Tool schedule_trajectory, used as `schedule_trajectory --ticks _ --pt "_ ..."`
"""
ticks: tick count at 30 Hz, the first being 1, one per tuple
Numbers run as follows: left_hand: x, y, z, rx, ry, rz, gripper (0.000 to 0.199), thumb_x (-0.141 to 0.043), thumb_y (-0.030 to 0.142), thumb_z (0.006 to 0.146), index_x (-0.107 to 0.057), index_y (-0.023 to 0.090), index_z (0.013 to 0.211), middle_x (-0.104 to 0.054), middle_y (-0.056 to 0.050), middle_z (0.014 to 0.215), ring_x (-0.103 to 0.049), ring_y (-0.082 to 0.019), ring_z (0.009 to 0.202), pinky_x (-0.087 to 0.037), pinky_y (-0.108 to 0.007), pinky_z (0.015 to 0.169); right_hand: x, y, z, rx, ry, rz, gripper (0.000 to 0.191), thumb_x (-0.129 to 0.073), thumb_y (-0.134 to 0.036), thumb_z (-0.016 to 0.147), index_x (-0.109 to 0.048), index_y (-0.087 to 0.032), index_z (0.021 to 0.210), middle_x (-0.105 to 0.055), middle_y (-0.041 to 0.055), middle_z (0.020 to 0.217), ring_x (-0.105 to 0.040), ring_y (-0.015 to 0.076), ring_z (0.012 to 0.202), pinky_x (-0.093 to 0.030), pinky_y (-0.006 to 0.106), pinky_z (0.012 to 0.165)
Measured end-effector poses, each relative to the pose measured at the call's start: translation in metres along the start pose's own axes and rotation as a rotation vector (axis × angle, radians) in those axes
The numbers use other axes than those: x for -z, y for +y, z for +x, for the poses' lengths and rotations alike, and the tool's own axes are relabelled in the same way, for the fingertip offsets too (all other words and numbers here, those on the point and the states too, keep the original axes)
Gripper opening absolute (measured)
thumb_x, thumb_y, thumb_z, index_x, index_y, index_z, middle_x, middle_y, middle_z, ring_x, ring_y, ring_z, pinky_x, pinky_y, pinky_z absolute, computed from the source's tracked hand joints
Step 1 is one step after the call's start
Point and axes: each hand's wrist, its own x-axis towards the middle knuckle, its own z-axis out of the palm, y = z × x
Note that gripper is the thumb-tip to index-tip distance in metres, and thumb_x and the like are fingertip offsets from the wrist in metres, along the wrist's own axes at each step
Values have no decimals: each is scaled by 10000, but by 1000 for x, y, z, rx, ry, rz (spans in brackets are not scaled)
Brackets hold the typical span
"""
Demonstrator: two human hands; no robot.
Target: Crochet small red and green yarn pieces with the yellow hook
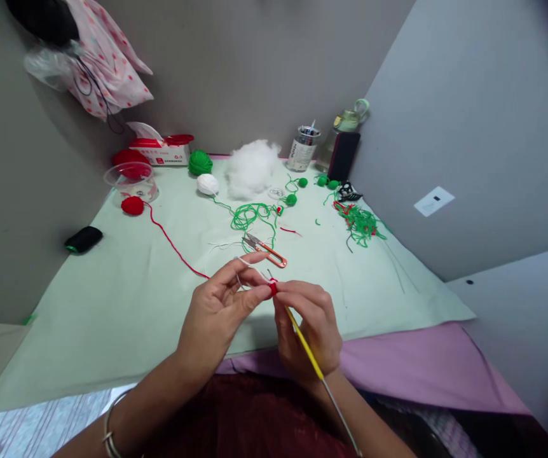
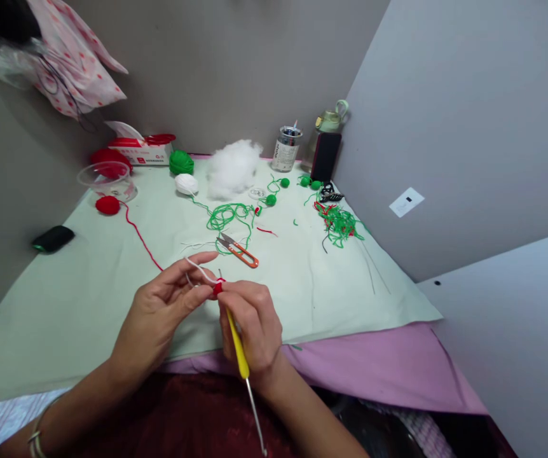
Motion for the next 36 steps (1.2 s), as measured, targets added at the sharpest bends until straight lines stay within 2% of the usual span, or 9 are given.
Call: schedule_trajectory --ticks 3,8,11,15,19,24,28,33,36 --pt "0 1 1 50 7 -25 434 -910 271 789 -793 248 1206 -714 26 881 -675 -131 817 -572 -252 828 1 1 0 46 -27 -1 456 -636 -20 934 -618 -253 1326 -770 108 1078 -758 244 960 -664 397 790" --pt "0 -2 3 119 -18 -51 469 -902 278 791 -775 232 1240 -735 -1 912 -679 -154 854 -554 -279 845 5 3 -4 -8 -46 19 465 -638 -37 944 -618 -277 1343 -749 93 1074 -742 238 944 -653 403 781" --pt "0 -2 2 123 -25 -40 549 -895 296 804 -728 227 1322 -728 4 869 -617 -129 731 -507 -250 709 7 7 -12 -12 -21 -45 469 -658 -56 946 -678 -314 1337 -704 74 1045 -720 223 913 -636 373 742" --pt "2 2 4 205 -109 -106 674 -891 328 812 -651 207 1429 -681 36 779 -446 -73 564 -335 -222 535 10 9 -15 39 -12 -23 465 -649 -77 969 -734 -364 1324 -687 49 973 -708 215 880 -619 368 715" --pt "8 3 6 303 -185 -150 763 -903 316 790 -608 214 1486 -639 54 779 -345 -50 529 -205 -234 499 16 5 -1 -181 -121 228 401 -625 -62 995 -776 -362 1215 -705 33 960 -702 172 832 -595 314 685" --pt "13 -1 9 259 -212 -94 712 -884 306 802 -634 219 1462 -645 37 798 -429 -83 595 -280 -251 549 27 10 9 -382 -223 495 232 -648 -150 1014 -791 -304 1113 -751 43 987 -707 197 934 -586 349 806" --pt "17 -1 10 238 -208 9 654 -875 309 801 -668 230 1416 -616 36 819 -440 -96 626 -309 -254 575 33 14 8 -462 -199 547 211 -604 -189 1046 -789 -278 1094 -749 45 961 -693 200 924 -566 364 833" --pt "16 1 7 201 -201 72 486 -809 273 849 -727 264 1328 -596 19 911 -423 -99 661 -321 -259 596 30 13 8 -679 -108 800 172 -635 -285 1041 -799 -261 993 -734 31 892 -689 170 763 -567 329 722" --pt "11 -2 4 187 -209 50 455 -785 248 861 -739 276 1313 -589 20 913 -377 -87 626 -302 -255 579 23 12 7 -686 -86 813 149 -672 -296 1020 -808 -260 974 -750 38 915 -692 171 766 -575 328 711"
